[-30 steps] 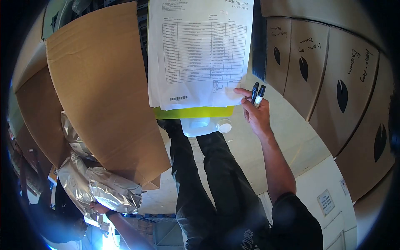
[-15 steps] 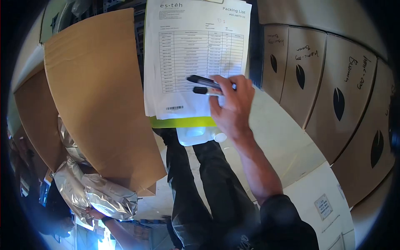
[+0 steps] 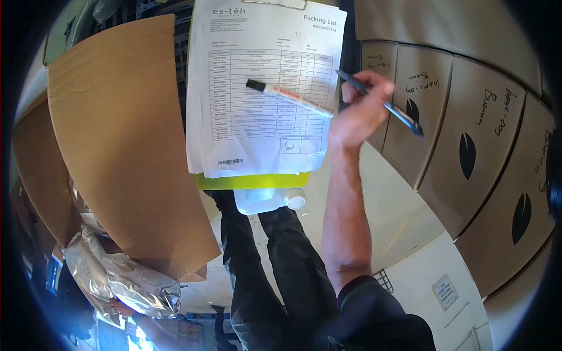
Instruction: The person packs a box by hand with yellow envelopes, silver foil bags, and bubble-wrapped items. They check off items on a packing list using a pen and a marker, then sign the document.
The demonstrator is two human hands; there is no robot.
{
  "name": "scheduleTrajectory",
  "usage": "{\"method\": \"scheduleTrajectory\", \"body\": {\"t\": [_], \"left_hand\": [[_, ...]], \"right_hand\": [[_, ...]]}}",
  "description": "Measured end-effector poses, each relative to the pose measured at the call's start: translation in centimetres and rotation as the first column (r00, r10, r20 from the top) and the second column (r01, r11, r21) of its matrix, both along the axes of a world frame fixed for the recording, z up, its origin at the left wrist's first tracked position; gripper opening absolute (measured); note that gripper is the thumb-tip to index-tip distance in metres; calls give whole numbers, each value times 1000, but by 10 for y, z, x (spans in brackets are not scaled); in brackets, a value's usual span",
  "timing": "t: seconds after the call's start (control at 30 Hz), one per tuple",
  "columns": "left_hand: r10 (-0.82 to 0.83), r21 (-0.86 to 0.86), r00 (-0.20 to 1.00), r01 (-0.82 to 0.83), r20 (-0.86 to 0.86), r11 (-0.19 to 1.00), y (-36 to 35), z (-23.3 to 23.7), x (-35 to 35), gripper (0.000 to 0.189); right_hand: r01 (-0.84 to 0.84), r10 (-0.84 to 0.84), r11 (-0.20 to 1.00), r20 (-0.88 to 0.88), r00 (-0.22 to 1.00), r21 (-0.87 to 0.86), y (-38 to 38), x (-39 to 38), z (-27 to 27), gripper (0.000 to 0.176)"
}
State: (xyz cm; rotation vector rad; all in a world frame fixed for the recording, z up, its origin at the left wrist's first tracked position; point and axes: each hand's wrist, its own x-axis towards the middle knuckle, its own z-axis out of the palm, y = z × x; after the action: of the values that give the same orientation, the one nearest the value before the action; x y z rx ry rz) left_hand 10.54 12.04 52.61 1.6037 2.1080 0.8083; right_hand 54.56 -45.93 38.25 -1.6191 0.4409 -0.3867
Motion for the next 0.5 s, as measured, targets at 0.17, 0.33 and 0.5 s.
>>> {"method": "scheduleTrajectory", "body": {"t": [0.17, 0.33, 0.5], "left_hand": [[-5, 1, 1000, 5, 2, 1000, 2, 2, 0, 44], [-3, 3, 1000, 3, -6, 1000, 2, 2, -1, 43], [-2, -1, 1000, 2, -13, 1000, 2, 1, -2, 43]], "right_hand": [[41, -39, 999, 81, 996, -19, 20, 14, -18, 16], [12, -5, 987, 46, 999, -162, 17, 8, -18, 20], [15, -6, 991, 68, 998, -130, 17, 6, -22, 22]]}}
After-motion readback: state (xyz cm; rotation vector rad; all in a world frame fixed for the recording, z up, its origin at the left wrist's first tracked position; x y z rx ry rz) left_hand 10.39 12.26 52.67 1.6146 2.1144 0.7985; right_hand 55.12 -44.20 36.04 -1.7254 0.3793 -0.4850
